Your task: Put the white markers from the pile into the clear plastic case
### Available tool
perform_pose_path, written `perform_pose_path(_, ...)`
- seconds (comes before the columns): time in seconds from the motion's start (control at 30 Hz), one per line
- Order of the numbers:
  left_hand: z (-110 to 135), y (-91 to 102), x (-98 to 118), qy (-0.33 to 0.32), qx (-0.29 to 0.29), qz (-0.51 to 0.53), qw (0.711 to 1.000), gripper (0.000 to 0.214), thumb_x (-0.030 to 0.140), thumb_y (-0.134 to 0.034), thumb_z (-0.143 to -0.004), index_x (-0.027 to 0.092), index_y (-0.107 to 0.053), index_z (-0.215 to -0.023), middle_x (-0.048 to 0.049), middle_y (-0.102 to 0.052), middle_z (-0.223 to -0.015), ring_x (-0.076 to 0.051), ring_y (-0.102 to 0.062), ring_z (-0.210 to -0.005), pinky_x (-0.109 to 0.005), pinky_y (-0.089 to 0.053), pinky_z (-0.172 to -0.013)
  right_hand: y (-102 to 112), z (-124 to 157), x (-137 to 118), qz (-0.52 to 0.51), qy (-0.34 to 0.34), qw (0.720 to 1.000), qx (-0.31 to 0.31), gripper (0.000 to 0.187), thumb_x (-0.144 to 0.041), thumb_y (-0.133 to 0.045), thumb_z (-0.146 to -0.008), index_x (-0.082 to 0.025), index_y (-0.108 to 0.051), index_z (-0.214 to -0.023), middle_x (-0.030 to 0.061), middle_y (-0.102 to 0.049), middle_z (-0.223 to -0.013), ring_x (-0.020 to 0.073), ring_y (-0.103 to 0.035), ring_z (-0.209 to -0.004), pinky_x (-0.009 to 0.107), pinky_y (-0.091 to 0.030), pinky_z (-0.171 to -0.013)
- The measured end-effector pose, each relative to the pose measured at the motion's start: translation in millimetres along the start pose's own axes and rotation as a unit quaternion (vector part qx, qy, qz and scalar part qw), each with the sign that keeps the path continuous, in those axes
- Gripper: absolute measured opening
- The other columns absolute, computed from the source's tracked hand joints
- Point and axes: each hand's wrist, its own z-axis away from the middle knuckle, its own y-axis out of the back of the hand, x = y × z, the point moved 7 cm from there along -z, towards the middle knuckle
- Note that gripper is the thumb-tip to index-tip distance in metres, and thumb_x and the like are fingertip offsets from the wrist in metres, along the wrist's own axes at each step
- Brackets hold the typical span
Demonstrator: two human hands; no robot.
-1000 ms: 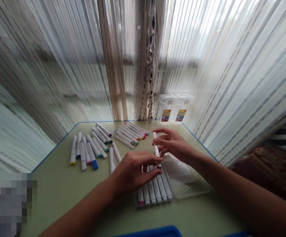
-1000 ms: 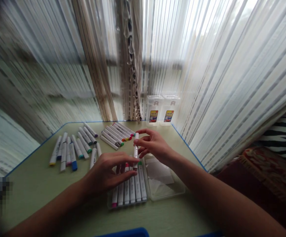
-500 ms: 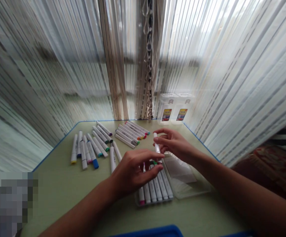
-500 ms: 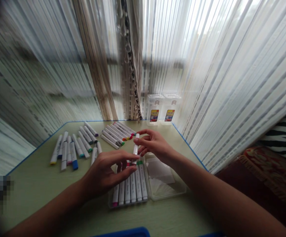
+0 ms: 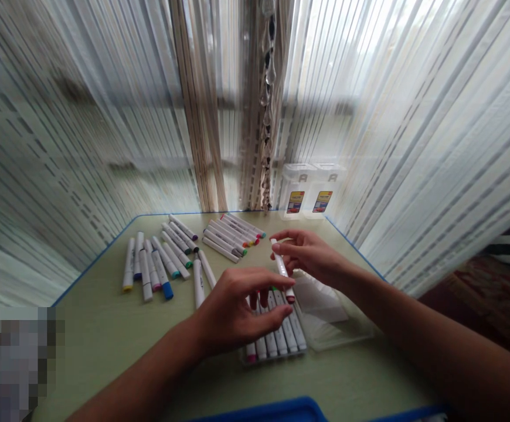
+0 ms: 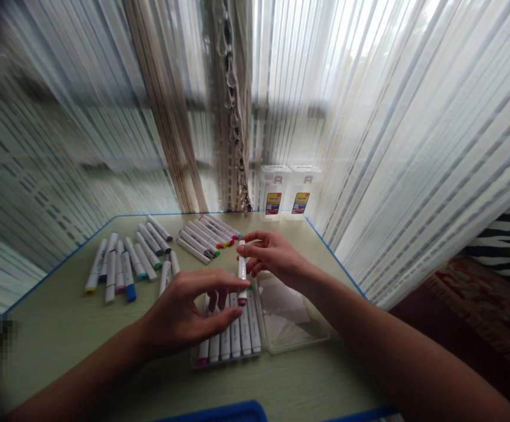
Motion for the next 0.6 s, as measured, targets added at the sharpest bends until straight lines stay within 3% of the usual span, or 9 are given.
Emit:
perform_pose_path(0.13,1,0.3,4,-0.012,-0.015,-0.022,1.000,0.030,0.027,-0.067,-0.084,0.017,-0.067,-0.112,-0.0028,-0.069,-0.086,-0.011,-0.055,-0.065,-0.023,-0.046,-0.064,7,1,-8,0.018,-0.011,0.999,-0.024,0.032,-0.027,-0.081,-0.073,-0.013,-0.061,-0.095,0.0017,-0.069,-0.067,0.0068,-0.059,-0.047,0.017,-0.049,-0.046)
perform_pose_path(0.23,1,-1.3,5,-0.009,-0.028,-0.050,0.998,0.022,0.032,-0.068,-0.082,0.016,-0.067,-0.098,-0.0029,-0.066,-0.082,-0.012,-0.056,-0.067,-0.025,-0.045,-0.065,15,1,-12,0.085,-0.040,0.993,-0.067,0.032,-0.028,-0.081,-0.072,-0.013,-0.061,-0.091,0.0023,-0.069,-0.064,0.0083,-0.060,-0.045,0.016,-0.045,-0.041)
perform_pose_path(0.33,2,-14.8,9,-0.027,-0.088,-0.082,0.992,0.024,0.037,-0.072,-0.078,0.016,-0.068,-0.090,-0.0045,-0.067,-0.087,-0.017,-0.060,-0.079,-0.028,-0.045,-0.070,23,1,-11,0.149,-0.064,0.982,-0.102,0.033,-0.030,-0.082,-0.070,-0.013,-0.061,-0.089,0.0005,-0.068,-0.061,0.0084,-0.058,-0.043,0.016,-0.043,-0.038)
perform_pose_path(0.47,6,-38.5,15,-0.070,-0.176,-0.099,0.977,0.032,0.044,-0.072,-0.078,0.020,-0.069,-0.099,-0.0034,-0.070,-0.102,-0.022,-0.061,-0.094,-0.034,-0.046,-0.084,27,0,-7,0.190,-0.076,0.971,-0.125,0.036,-0.033,-0.084,-0.067,-0.013,-0.060,-0.085,-0.0027,-0.065,-0.056,0.0075,-0.057,-0.042,0.016,-0.041,-0.038)
perform_pose_path(0.6,10,-48.7,16,-0.083,-0.214,-0.120,0.966,0.022,0.032,-0.062,-0.086,0.022,-0.068,-0.106,-0.0015,-0.069,-0.112,-0.021,-0.059,-0.103,-0.038,-0.044,-0.092,28,0,-4,0.220,-0.093,0.960,-0.147,0.039,-0.034,-0.084,-0.067,-0.012,-0.061,-0.088,-0.0028,-0.065,-0.055,0.0074,-0.057,-0.044,0.016,-0.041,-0.040)
